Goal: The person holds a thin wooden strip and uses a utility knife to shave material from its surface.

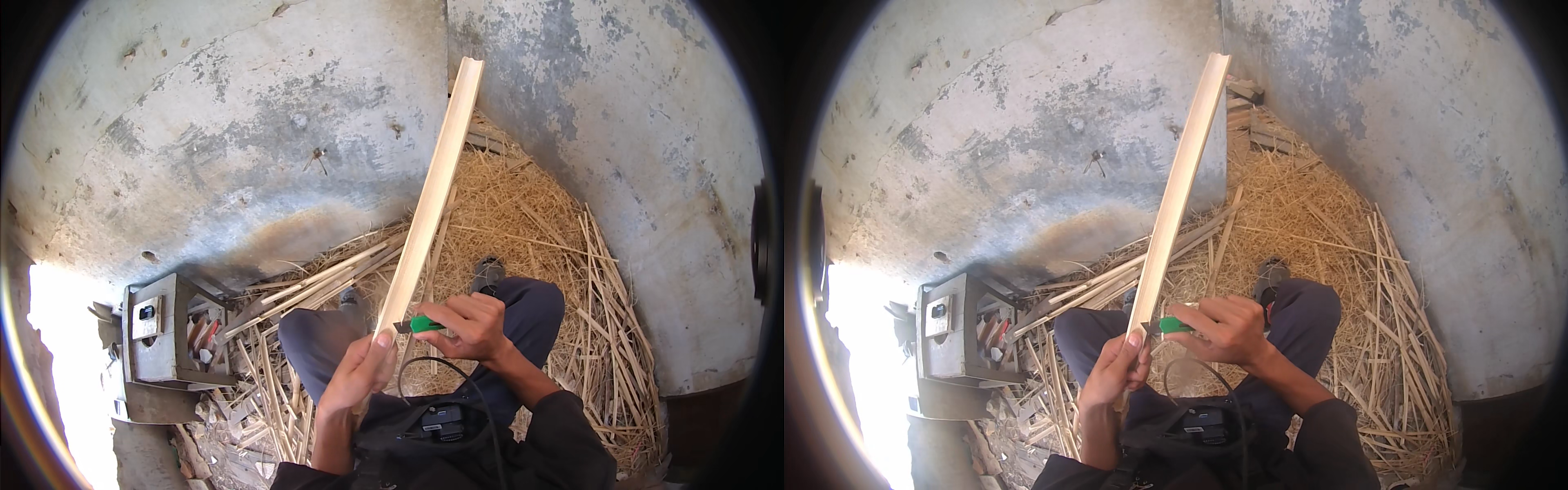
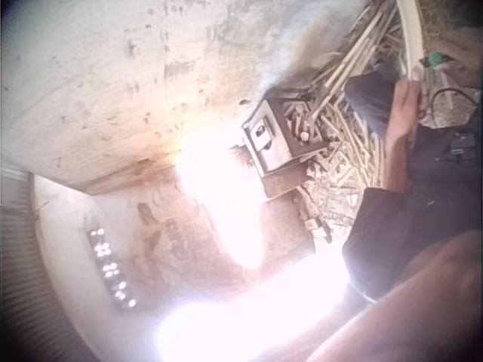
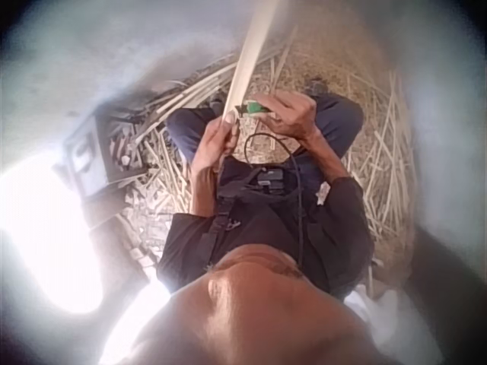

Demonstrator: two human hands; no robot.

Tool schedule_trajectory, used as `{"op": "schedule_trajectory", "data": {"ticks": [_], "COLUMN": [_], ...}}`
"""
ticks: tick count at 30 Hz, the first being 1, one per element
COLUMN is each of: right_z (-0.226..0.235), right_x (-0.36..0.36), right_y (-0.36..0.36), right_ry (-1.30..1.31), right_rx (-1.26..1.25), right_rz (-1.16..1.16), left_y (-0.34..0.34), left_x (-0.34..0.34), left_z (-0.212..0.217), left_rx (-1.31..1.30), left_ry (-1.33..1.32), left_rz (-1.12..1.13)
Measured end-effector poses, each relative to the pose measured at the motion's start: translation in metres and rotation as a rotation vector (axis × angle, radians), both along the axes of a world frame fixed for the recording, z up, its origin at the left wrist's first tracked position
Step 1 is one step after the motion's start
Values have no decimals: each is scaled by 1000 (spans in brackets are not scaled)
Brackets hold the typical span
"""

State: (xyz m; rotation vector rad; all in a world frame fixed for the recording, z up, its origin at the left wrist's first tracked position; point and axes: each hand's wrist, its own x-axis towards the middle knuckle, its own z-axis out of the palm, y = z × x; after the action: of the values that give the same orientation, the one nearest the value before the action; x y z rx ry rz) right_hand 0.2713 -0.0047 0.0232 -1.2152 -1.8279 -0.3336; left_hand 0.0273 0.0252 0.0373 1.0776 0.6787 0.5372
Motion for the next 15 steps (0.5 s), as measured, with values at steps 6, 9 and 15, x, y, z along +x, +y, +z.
{"op": "schedule_trajectory", "data": {"ticks": [6,9,15], "right_z": [-2,5,15], "right_x": [8,17,24], "right_y": [-3,6,13], "right_ry": [38,125,104], "right_rx": [-23,-38,-26], "right_rz": [-35,-44,-30], "left_y": [-3,-8,1], "left_x": [2,-1,-13], "left_z": [2,-1,-11], "left_rx": [10,21,133], "left_ry": [26,76,90], "left_rz": [-10,16,-17]}}
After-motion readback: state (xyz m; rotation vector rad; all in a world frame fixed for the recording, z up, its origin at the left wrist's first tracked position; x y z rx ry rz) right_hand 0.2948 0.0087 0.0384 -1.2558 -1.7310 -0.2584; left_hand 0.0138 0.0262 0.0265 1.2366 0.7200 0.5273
